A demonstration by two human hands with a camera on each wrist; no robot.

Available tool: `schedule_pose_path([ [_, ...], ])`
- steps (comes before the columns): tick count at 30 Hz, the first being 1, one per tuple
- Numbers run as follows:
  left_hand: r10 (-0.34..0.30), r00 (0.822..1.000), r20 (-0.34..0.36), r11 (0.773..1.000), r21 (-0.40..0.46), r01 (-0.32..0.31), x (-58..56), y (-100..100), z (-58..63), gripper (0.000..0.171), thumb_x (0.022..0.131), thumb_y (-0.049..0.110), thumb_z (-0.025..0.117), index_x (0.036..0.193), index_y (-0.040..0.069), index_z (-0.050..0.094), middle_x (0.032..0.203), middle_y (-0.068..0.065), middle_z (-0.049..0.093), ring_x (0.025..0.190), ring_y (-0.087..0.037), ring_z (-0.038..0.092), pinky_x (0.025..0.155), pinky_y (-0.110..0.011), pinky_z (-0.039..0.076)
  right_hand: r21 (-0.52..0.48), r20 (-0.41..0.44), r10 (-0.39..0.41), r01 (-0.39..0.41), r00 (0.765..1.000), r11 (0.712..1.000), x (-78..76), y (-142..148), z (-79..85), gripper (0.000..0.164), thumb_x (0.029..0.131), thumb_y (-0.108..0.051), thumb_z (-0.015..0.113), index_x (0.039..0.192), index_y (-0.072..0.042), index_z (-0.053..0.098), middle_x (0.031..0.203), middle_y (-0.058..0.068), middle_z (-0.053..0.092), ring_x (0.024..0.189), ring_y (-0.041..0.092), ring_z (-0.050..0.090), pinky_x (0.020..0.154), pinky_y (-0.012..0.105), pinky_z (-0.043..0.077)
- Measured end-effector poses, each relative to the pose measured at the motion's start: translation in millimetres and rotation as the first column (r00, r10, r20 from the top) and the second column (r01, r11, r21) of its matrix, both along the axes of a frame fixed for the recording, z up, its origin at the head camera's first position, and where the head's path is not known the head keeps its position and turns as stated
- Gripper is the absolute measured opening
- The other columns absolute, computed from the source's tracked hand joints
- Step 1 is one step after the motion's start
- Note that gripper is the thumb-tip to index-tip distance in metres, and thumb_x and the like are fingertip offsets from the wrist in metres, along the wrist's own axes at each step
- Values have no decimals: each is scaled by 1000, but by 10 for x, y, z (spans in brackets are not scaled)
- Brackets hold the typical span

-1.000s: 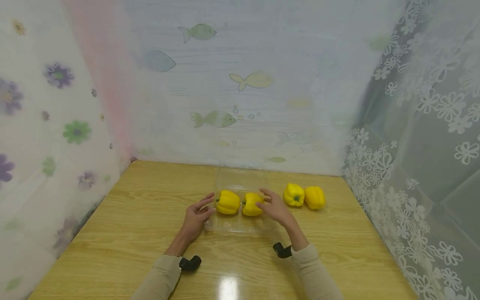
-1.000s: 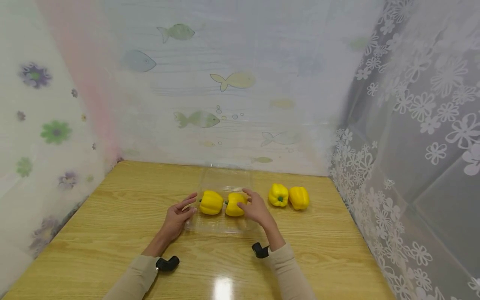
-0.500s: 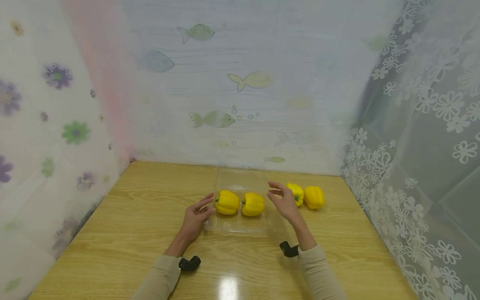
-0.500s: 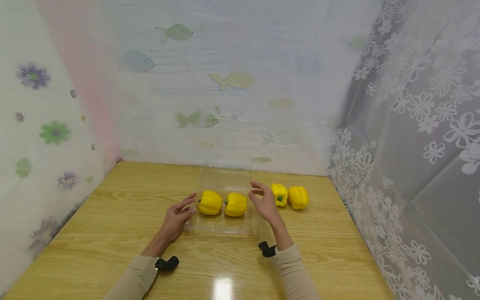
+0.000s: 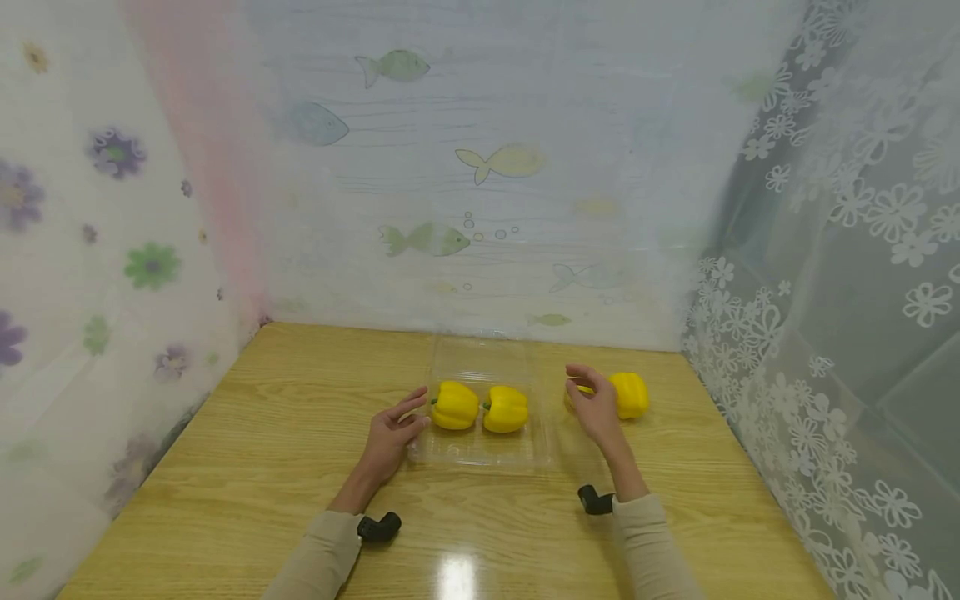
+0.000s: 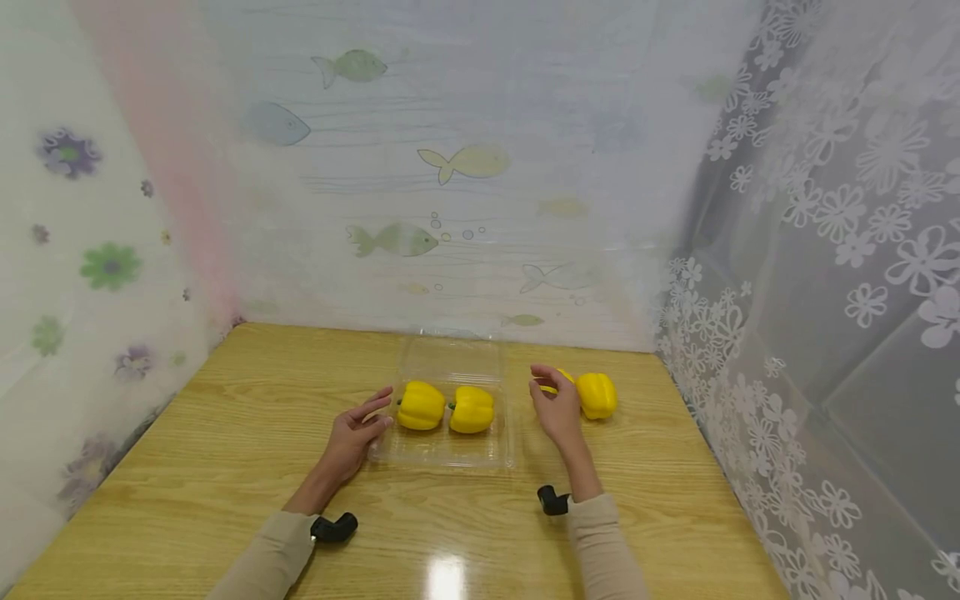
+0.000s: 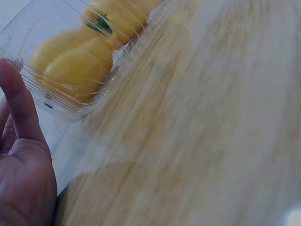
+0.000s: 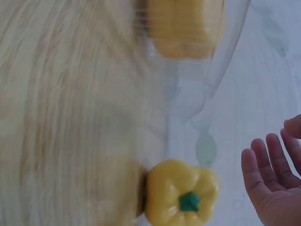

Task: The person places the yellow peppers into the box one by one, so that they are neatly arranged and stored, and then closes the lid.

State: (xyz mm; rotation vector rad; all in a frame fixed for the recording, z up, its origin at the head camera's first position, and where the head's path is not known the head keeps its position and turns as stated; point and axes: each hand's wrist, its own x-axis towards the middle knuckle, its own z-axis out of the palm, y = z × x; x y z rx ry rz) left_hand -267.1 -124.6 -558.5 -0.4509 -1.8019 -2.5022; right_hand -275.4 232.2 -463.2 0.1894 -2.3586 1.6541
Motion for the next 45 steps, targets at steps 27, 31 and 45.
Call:
schedule_pose_path([
  [27, -5, 1000, -4, 1000, -5, 5, 3, -1, -9, 48, 95, -3, 67, 139, -16, 52, 160, -21, 38, 80, -5, 56, 57, -15, 43, -158, -229, -204, 170, 952, 973, -113, 697, -110, 30, 94, 13, 61, 124, 17, 62, 124, 35, 61, 106, 20, 62, 87, 13, 52],
  [31, 1, 1000, 0, 1000, -2, -1, 11, 1, -2, 48, 95, -3, 67, 139, -16, 52, 159, -22, 38, 80, -5, 57, 57, -15, 43, -154, -217, -245, 215, 945, 964, -236, 831, -255, 36, 94, 12, 62, 129, 14, 60, 126, 36, 60, 110, 33, 59, 86, 10, 50],
  [45, 14, 1000, 18, 1000, 3, -14, 12, 1, 14, 48, 94, -3, 69, 137, -17, 53, 158, -21, 40, 79, -4, 58, 55, -15, 43, 87, 90, -305, 297, 948, 951, -239, 951, -407, 63, 96, -9, 70, 149, 10, 41, 155, 32, 36, 141, 47, 32, 118, 57, 28],
])
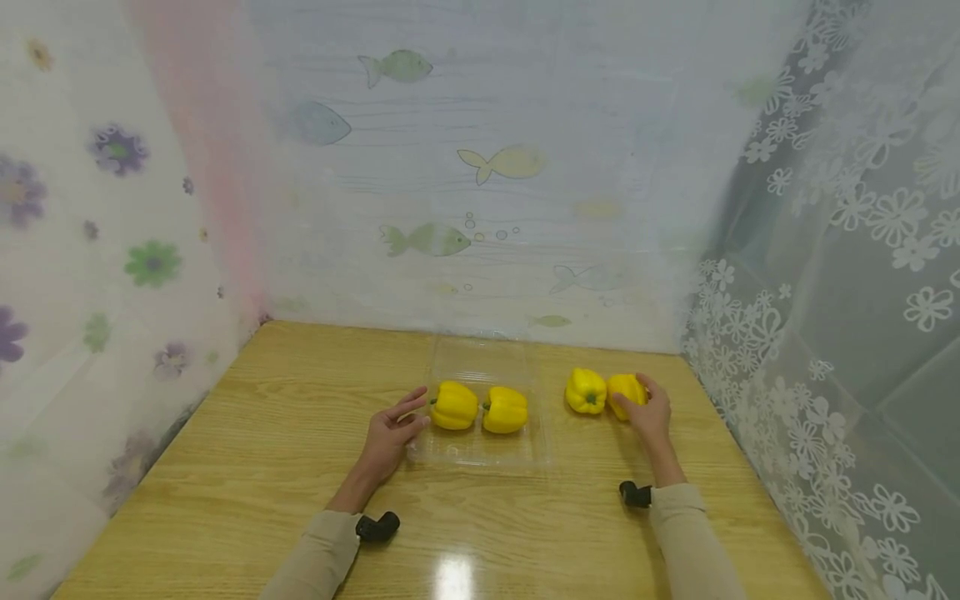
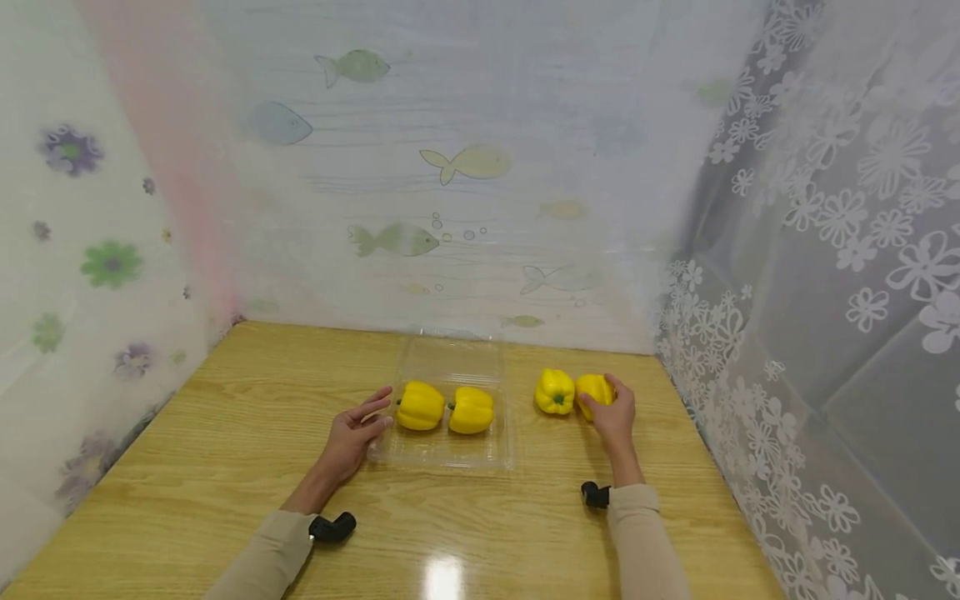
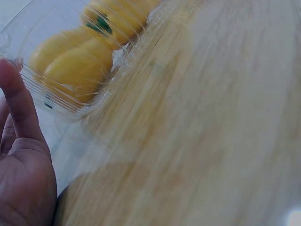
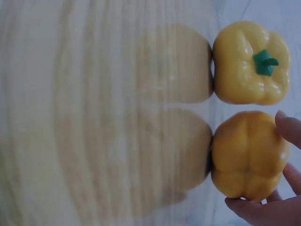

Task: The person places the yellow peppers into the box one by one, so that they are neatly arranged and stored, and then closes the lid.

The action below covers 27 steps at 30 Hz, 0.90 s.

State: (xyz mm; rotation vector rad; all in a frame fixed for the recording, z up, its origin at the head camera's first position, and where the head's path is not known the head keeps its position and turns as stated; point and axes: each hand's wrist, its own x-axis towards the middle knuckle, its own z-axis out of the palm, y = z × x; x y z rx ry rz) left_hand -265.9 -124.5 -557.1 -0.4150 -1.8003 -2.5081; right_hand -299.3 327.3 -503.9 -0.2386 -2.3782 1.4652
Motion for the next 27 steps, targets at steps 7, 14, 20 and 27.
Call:
schedule_pose_path([
  [7, -8, 1000, -13, 1000, -18, 8, 2, -14, -17, 47, 95, -1, 68, 137, -17, 53, 159, -21, 40, 77, -4, 57, 56, -15, 44, -14, 75, -25, 26, 997, 1000, 20, 9, -33, 70, 97, -15, 71, 153, 6, 34, 156, 30, 33, 143, 45, 32, 118, 56, 30],
  [14, -20, 1000, -11, 1000, 1, 20, -11, -12, -20, 47, 95, -2, 67, 137, -18, 52, 159, -22, 39, 77, -4, 56, 56, -15, 44, -17, 151, 6, -4, 988, 1000, 50, 68, -11, 74, 99, -22, 69, 156, 1, 29, 159, 30, 27, 146, 46, 27, 118, 58, 28],
  [20, -18, 1000, 1, 1000, 19, 18, 1, 8, -7, 48, 95, -3, 68, 137, -18, 51, 160, -22, 38, 78, -4, 57, 56, -15, 44, -23, 199, 69, -66, 978, 998, 81, 108, 0, 74, 104, -21, 61, 162, -3, 19, 166, 28, 16, 151, 47, 18, 121, 60, 22],
  [27, 1, 1000, -5, 1000, -18, -2, 1, 5, -8, 46, 95, -1, 68, 137, -15, 54, 159, -19, 40, 79, -4, 57, 57, -15, 44, -9, 188, 128, -129, 974, 992, 94, 101, 17, 72, 108, -17, 51, 163, -3, 8, 167, 28, 12, 151, 47, 17, 122, 60, 18],
])
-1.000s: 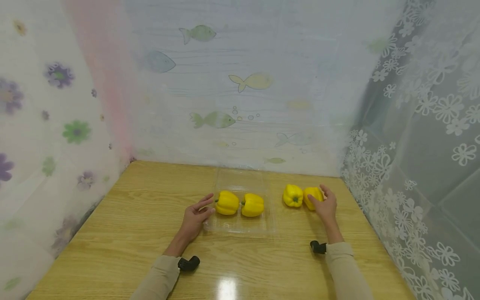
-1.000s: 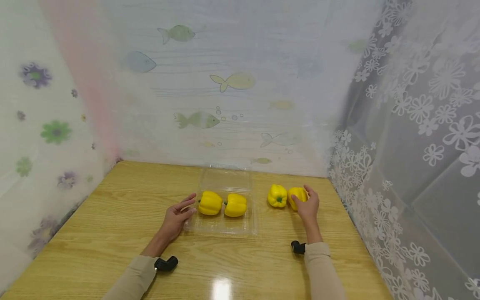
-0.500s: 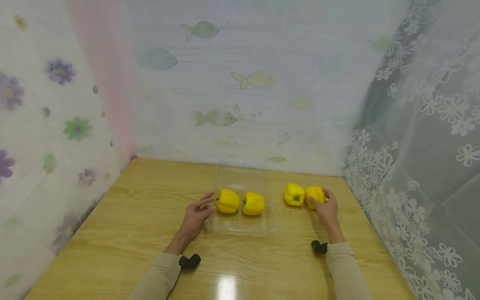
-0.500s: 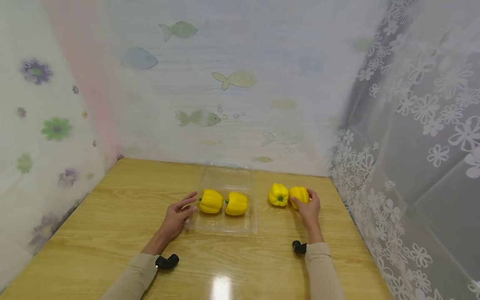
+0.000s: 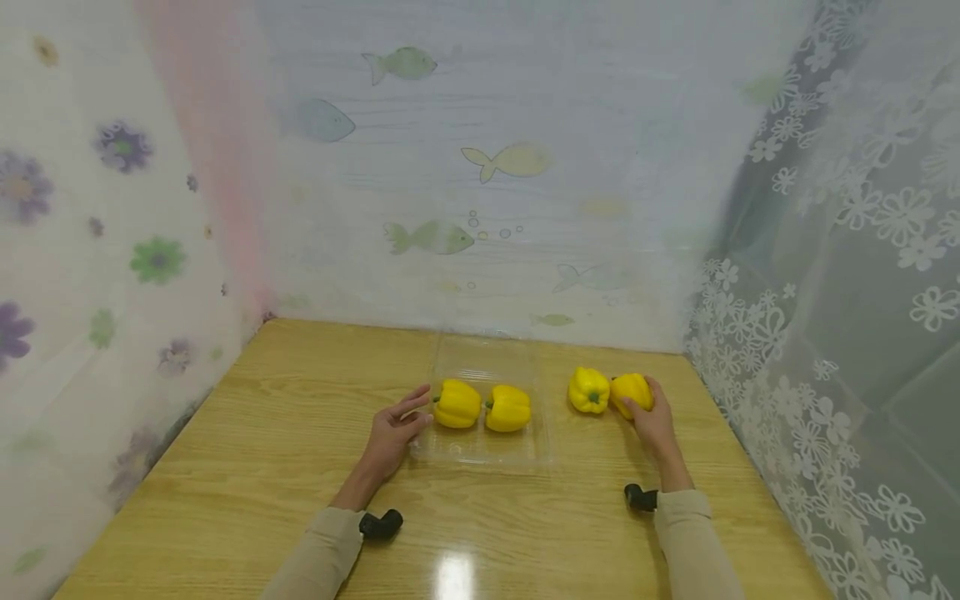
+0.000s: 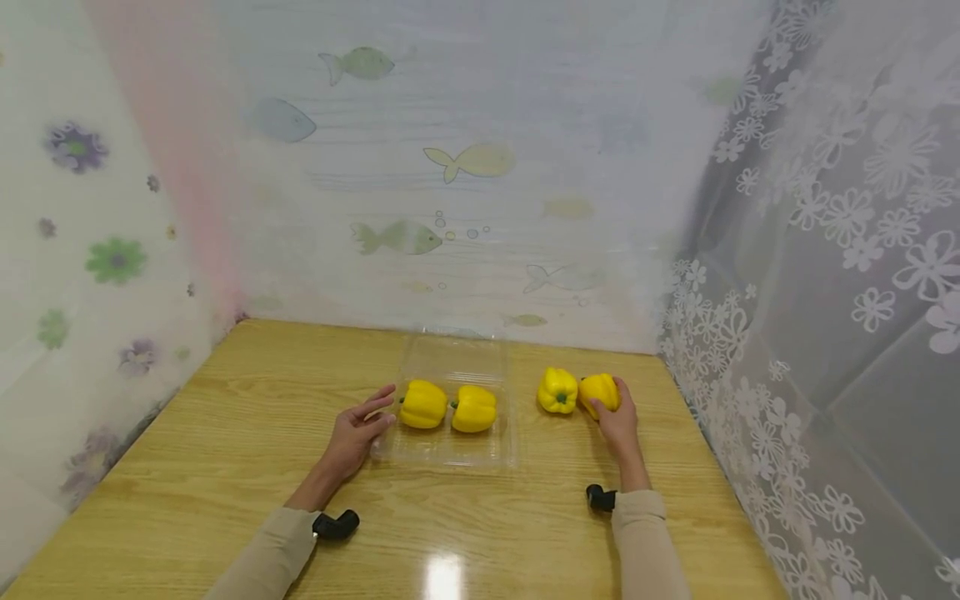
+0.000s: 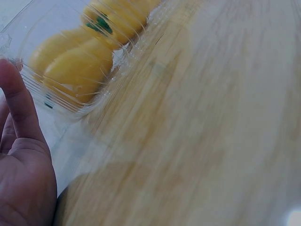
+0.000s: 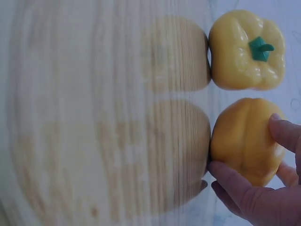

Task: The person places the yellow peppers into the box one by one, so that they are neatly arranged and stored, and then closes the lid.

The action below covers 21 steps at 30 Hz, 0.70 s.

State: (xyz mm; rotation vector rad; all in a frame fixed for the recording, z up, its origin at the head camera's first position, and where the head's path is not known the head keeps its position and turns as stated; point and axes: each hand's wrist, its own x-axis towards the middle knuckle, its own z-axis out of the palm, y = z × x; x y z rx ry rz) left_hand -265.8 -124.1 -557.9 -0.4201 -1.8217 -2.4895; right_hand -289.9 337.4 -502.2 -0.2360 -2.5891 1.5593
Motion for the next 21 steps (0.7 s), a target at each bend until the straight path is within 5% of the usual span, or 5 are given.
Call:
schedule_pose_path([
  [10, -18, 1000, -4, 1000, -9, 18, 11, 4, 19, 49, 95, 0, 68, 139, -15, 52, 160, -20, 38, 80, -5, 57, 57, -15, 43, 54, 14, 48, -48, 999, 997, 2, 47, 10, 70, 109, -16, 48, 163, -2, 6, 166, 30, 10, 150, 49, 18, 120, 62, 21],
  [14, -12, 1000, 0, 1000, -8, 12, 13, 1, 27, 49, 96, 0, 68, 140, -14, 52, 160, -19, 39, 80, -5, 56, 57, -15, 42, 64, 0, 69, -69, 998, 996, 0, 74, 14, 70, 109, -16, 49, 163, -1, 7, 164, 32, 13, 146, 50, 23, 115, 61, 32],
  [18, -3, 1000, 11, 1000, 4, 3, 28, -7, 37, 49, 95, -1, 68, 139, -15, 52, 160, -20, 39, 77, -5, 56, 56, -15, 42, 7, -6, 88, -88, 996, 996, 9, 90, 7, 70, 109, -17, 49, 163, -1, 7, 162, 34, 13, 141, 51, 30, 96, 45, 56],
  [21, -3, 1000, 19, 1000, 6, 3, 32, -12, 39, 48, 95, -2, 68, 138, -15, 52, 160, -20, 39, 78, -5, 56, 56, -16, 42, -52, -3, 88, -88, 996, 995, 17, 99, 1, 73, 108, -17, 50, 163, -1, 5, 163, 33, 10, 139, 51, 32, 82, 30, 60],
])
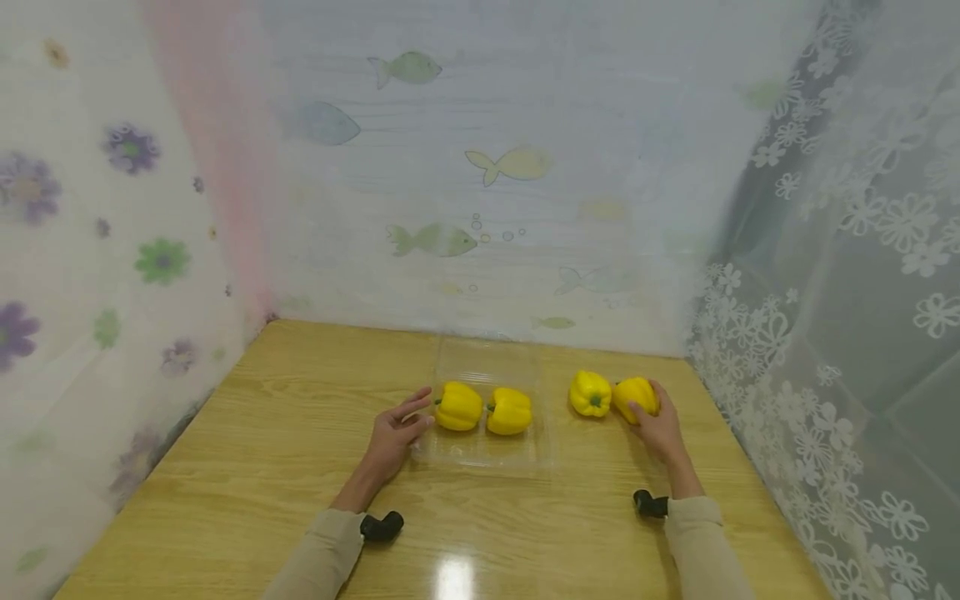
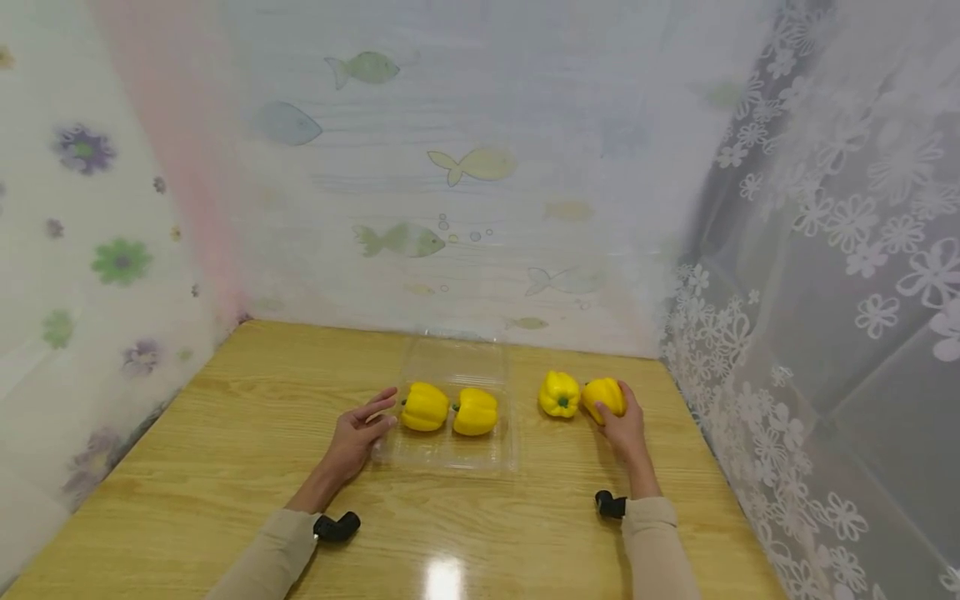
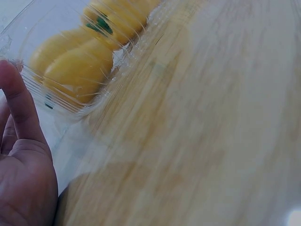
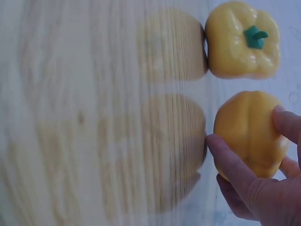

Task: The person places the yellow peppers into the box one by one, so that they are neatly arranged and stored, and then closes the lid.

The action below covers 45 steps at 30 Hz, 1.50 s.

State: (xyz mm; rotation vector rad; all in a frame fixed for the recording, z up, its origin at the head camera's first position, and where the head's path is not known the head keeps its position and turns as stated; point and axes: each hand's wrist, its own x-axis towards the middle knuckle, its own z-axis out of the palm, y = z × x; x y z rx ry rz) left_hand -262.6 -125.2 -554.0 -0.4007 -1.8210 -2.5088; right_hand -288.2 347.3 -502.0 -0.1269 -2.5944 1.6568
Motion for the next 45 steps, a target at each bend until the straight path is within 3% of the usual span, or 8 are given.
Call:
schedule_pose_path([
  [3, -6, 1000, 7, 1000, 2, 6, -1, 4, 1, 48, 95, -2, 68, 139, -15, 52, 160, -20, 39, 79, -5, 56, 57, -15, 42, -27, 0, -8, 8, 1000, 1000, 3, 12, -7, 74, 108, -18, 50, 163, -2, 3, 164, 32, 8, 139, 50, 32, 80, 26, 60],
  [17, -11, 1000, -10, 1000, -1, 11, -4, 6, -23, 49, 96, -1, 67, 139, -16, 51, 160, -20, 39, 79, -4, 56, 57, -15, 42, 12, -91, -50, 52, 995, 999, 3, 36, -16, 71, 106, -17, 55, 163, -4, 14, 164, 29, 18, 140, 46, 33, 91, 40, 58],
  [21, 5, 1000, -12, 1000, 6, -5, -7, 15, -24, 48, 95, -2, 67, 138, -17, 51, 159, -21, 40, 77, -5, 55, 57, -16, 42, -26, -140, -58, 55, 989, 998, 1, 54, -38, 72, 105, -18, 58, 163, -6, 17, 159, 30, 23, 134, 47, 39, 87, 35, 59],
  [25, 20, 1000, -11, 1000, 8, -20, -7, 20, -15, 47, 95, -3, 68, 137, -17, 53, 158, -21, 42, 74, -5, 52, 57, -16, 41, -47, -186, -81, 73, 979, 996, 18, 52, -28, 72, 103, -18, 62, 162, -7, 22, 154, 29, 28, 127, 42, 42, 78, 18, 54],
  [29, 19, 1000, -4, 1000, 7, -19, -5, 24, -5, 46, 95, -3, 68, 137, -15, 54, 158, -20, 42, 74, -5, 52, 57, -15, 41, -73, -234, -118, 103, 965, 992, 99, -19, 105, 69, 99, -11, 66, 159, -2, 32, 155, 29, 29, 126, 38, 39, 73, 9, 45],
  [34, 18, 1000, -1, 1000, -3, -18, -11, 22, -3, 45, 95, -2, 68, 137, -14, 55, 158, -20, 42, 76, -5, 53, 57, -15, 42, -88, -247, -149, 131, 958, 987, 189, -124, 261, 68, 97, -6, 68, 156, 3, 34, 155, 32, 28, 128, 41, 37, 70, 7, 46],
  [41, 26, 1000, -7, 1000, -6, -26, -10, 17, -10, 45, 95, -2, 68, 136, -14, 56, 157, -20, 43, 76, -5, 54, 58, -15, 42, -45, -241, -209, 204, 948, 978, -6, 3, 1, 76, 99, -23, 69, 161, -9, 29, 160, 26, 27, 138, 43, 35, 76, 7, 39],
  [45, 31, 999, -13, 999, -15, -31, -9, 15, -11, 44, 95, -2, 68, 136, -13, 57, 157, -19, 44, 75, -5, 54, 56, -15, 42, -67, -259, -173, 161, 950, 985, 6, -12, -12, 74, 101, -22, 67, 161, -8, 27, 158, 25, 28, 136, 43, 37, 76, 5, 43],
])
